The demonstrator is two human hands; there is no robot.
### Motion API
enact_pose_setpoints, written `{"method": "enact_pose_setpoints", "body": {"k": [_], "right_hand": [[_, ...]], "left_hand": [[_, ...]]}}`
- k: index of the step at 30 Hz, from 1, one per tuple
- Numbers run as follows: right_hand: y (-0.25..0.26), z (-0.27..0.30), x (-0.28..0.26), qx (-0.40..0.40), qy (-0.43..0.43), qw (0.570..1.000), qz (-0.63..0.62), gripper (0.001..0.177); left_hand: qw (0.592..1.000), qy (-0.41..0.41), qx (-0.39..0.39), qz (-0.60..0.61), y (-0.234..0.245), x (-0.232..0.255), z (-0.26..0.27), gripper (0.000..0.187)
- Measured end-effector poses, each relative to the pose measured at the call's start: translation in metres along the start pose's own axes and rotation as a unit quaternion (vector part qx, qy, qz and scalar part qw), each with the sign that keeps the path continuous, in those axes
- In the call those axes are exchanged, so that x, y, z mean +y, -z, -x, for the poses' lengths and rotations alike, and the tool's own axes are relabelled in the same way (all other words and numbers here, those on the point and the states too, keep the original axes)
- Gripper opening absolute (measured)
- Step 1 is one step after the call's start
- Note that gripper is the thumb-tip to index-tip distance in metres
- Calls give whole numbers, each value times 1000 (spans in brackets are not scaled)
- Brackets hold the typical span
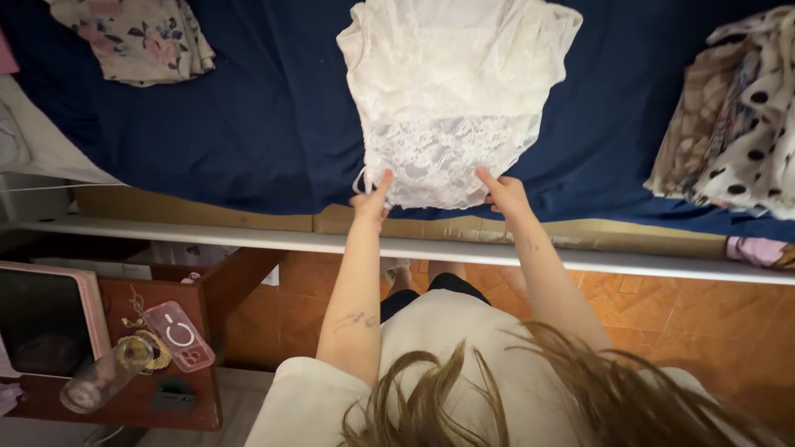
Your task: Folding various items of clothing on a bed.
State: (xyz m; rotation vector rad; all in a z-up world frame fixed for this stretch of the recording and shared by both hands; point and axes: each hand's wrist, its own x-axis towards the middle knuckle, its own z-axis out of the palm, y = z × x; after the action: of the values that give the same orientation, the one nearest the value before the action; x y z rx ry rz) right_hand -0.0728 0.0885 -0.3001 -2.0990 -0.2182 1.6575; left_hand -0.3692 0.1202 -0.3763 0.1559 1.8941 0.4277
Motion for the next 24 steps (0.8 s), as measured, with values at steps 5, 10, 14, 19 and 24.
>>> {"method": "enact_pose_setpoints", "body": {"k": [5, 10, 14, 19, 24], "right_hand": [[-28, -9, 11, -38, 19, 995, 94, 68], [-64, -1, 24, -106, 14, 993, 55, 67], [-87, -1, 45, -132, 27, 991, 15, 72], [-91, 4, 70, -202, 124, 969, -72, 64], [-63, 34, 40, -203, 153, 966, -53, 46]], "left_hand": [[988, 7, -100, -114, 3, -18, -9, 86], [977, -104, -153, -104, 2, -34, -18, 86], [962, -143, -216, -93, 6, -27, 3, 76], [952, -144, -252, -95, 26, -35, 18, 66], [934, -136, -306, -127, 56, -35, 42, 44]]}}
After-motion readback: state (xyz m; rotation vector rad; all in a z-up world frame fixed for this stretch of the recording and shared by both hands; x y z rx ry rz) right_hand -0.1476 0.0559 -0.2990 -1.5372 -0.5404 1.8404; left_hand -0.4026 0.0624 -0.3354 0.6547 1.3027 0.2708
